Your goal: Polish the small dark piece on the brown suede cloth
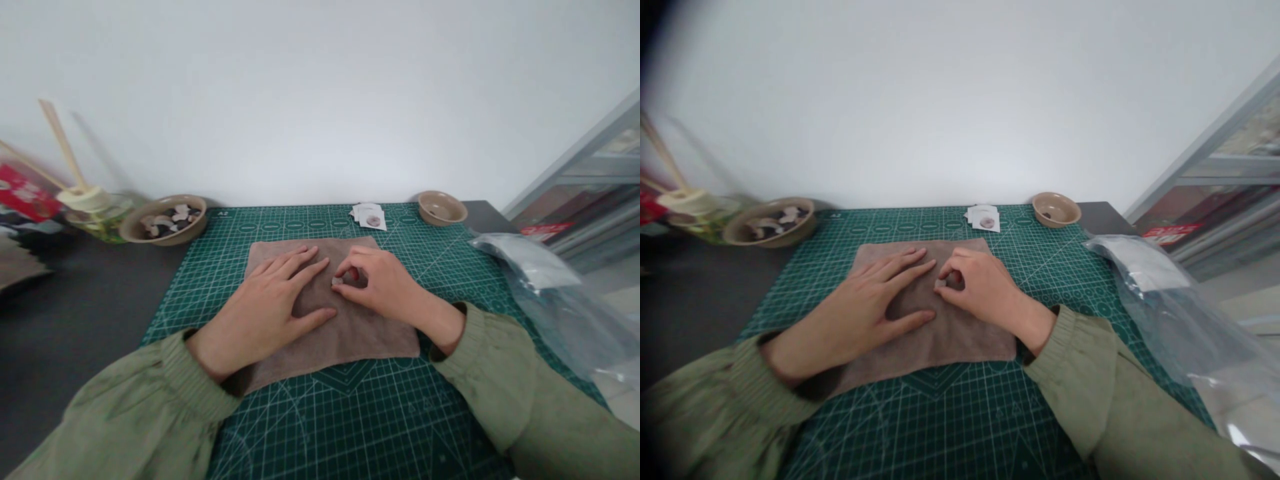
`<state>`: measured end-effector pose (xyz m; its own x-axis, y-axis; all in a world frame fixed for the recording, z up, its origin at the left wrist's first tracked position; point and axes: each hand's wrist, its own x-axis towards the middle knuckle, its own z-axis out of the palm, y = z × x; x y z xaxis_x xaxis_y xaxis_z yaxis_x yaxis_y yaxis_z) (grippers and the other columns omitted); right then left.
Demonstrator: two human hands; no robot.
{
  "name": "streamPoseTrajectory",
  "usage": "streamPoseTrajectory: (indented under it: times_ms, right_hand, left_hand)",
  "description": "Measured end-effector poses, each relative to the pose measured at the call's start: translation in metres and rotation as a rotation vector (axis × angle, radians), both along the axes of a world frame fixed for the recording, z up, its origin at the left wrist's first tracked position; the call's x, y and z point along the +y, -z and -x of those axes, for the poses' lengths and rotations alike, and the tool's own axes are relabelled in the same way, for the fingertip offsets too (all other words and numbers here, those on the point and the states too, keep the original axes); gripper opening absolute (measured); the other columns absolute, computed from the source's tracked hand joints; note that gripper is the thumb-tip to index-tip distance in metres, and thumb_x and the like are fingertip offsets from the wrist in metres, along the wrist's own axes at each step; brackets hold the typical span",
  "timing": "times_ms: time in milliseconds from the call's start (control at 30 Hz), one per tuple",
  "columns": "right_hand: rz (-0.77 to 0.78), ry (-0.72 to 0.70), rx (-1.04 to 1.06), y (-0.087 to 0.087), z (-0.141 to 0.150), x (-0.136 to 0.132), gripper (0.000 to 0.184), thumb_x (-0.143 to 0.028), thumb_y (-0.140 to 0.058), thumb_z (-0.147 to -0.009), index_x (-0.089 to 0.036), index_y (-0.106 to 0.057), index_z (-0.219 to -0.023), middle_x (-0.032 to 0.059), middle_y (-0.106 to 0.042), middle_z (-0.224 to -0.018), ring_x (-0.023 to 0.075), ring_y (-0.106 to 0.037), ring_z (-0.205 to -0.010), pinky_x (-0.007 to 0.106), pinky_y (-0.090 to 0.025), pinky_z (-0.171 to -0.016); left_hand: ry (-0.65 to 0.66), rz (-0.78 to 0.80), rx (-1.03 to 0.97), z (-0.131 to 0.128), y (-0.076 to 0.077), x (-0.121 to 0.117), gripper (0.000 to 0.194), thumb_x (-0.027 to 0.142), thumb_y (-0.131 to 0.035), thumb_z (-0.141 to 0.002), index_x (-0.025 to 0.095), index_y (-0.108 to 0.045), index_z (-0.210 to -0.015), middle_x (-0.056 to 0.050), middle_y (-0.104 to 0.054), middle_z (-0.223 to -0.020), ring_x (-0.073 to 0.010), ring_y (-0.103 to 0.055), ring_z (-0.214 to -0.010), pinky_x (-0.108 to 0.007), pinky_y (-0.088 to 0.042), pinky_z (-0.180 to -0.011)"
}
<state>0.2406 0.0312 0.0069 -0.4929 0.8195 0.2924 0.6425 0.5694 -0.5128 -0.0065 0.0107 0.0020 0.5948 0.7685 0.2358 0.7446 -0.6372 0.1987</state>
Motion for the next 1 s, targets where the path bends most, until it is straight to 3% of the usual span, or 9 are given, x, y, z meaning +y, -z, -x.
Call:
streamPoseTrajectory:
  times_ms: [67, 233, 367, 533, 667, 833, 933, 1000]
  right_hand:
    - [-0.025, 0.050, 0.003, 0.000, 0.001, 0.000, 0.009, -0.024, -0.083, -0.091, -0.019, -0.078, -0.096, -0.0003, -0.066, -0.088, 0.0159, -0.060, -0.081, 0.032, -0.043, -0.077]
    - [0.044, -0.106, 0.047, 0.001, 0.003, -0.001, 0.013, -0.025, -0.085, -0.089, -0.020, -0.077, -0.098, -0.0012, -0.069, -0.092, 0.0146, -0.063, -0.082, 0.030, -0.045, -0.078]
    - [-0.017, 0.042, 0.013, 0.001, 0.000, 0.000, 0.010, -0.025, -0.084, -0.090, -0.020, -0.078, -0.097, -0.0002, -0.067, -0.089, 0.0158, -0.061, -0.080, 0.031, -0.043, -0.076]
    - [0.028, -0.130, 0.025, 0.000, -0.002, 0.001, 0.012, -0.026, -0.084, -0.091, -0.019, -0.078, -0.098, -0.0007, -0.068, -0.091, 0.0142, -0.062, -0.080, 0.030, -0.045, -0.077]
    - [-0.027, 0.028, 0.007, 0.000, -0.004, 0.003, 0.011, -0.025, -0.084, -0.092, -0.019, -0.079, -0.099, -0.0001, -0.066, -0.088, 0.0154, -0.061, -0.079, 0.031, -0.044, -0.076]
    - [0.040, -0.178, 0.001, -0.003, -0.008, 0.005, 0.012, -0.027, -0.085, -0.092, -0.019, -0.079, -0.099, -0.0013, -0.067, -0.088, 0.0138, -0.062, -0.078, 0.029, -0.045, -0.075]
    - [-0.013, -0.002, -0.017, -0.002, -0.008, 0.005, 0.011, -0.028, -0.085, -0.092, -0.019, -0.080, -0.098, -0.0006, -0.066, -0.085, 0.0154, -0.060, -0.078, 0.031, -0.043, -0.075]
    - [-0.023, 0.010, 0.009, -0.001, -0.005, 0.004, 0.010, -0.025, -0.084, -0.093, -0.018, -0.079, -0.099, 0.0000, -0.066, -0.086, 0.0157, -0.061, -0.080, 0.031, -0.044, -0.076]
  left_hand:
    - [0.004, -0.006, -0.012, 0.001, 0.002, 0.001, 0.080, 0.071, -0.064, -0.100, 0.028, -0.051, -0.166, -0.008, -0.043, -0.177, -0.0368, -0.045, -0.160, -0.058, -0.038, -0.131]
    - [0.011, -0.010, -0.030, 0.002, 0.005, 0.003, 0.080, 0.070, -0.065, -0.099, 0.029, -0.051, -0.166, -0.009, -0.043, -0.177, -0.0385, -0.044, -0.160, -0.063, -0.039, -0.130]
    - [0.013, -0.006, -0.029, 0.002, 0.005, 0.004, 0.082, 0.072, -0.066, -0.098, 0.028, -0.052, -0.165, -0.009, -0.044, -0.176, -0.0387, -0.045, -0.160, -0.062, -0.038, -0.130]
    - [-0.003, -0.010, 0.007, 0.000, 0.002, 0.002, 0.082, 0.072, -0.064, -0.099, 0.026, -0.052, -0.165, -0.009, -0.043, -0.177, -0.0372, -0.044, -0.161, -0.060, -0.037, -0.132]
    - [-0.001, -0.011, 0.029, 0.000, 0.000, 0.000, 0.082, 0.074, -0.060, -0.100, 0.027, -0.049, -0.167, -0.008, -0.042, -0.177, -0.0347, -0.045, -0.161, -0.055, -0.037, -0.133]
    - [-0.016, -0.002, 0.036, 0.000, -0.001, 0.000, 0.082, 0.073, -0.062, -0.100, 0.027, -0.049, -0.166, -0.008, -0.041, -0.178, -0.0345, -0.043, -0.162, -0.055, -0.036, -0.133]
    - [-0.010, 0.007, 0.022, 0.000, -0.001, -0.001, 0.081, 0.072, -0.063, -0.100, 0.028, -0.049, -0.167, -0.008, -0.042, -0.177, -0.0342, -0.043, -0.161, -0.055, -0.036, -0.133]
    - [-0.006, 0.006, 0.013, -0.001, -0.001, -0.002, 0.080, 0.071, -0.064, -0.100, 0.027, -0.051, -0.165, -0.009, -0.042, -0.177, -0.0347, -0.044, -0.161, -0.056, -0.036, -0.133]
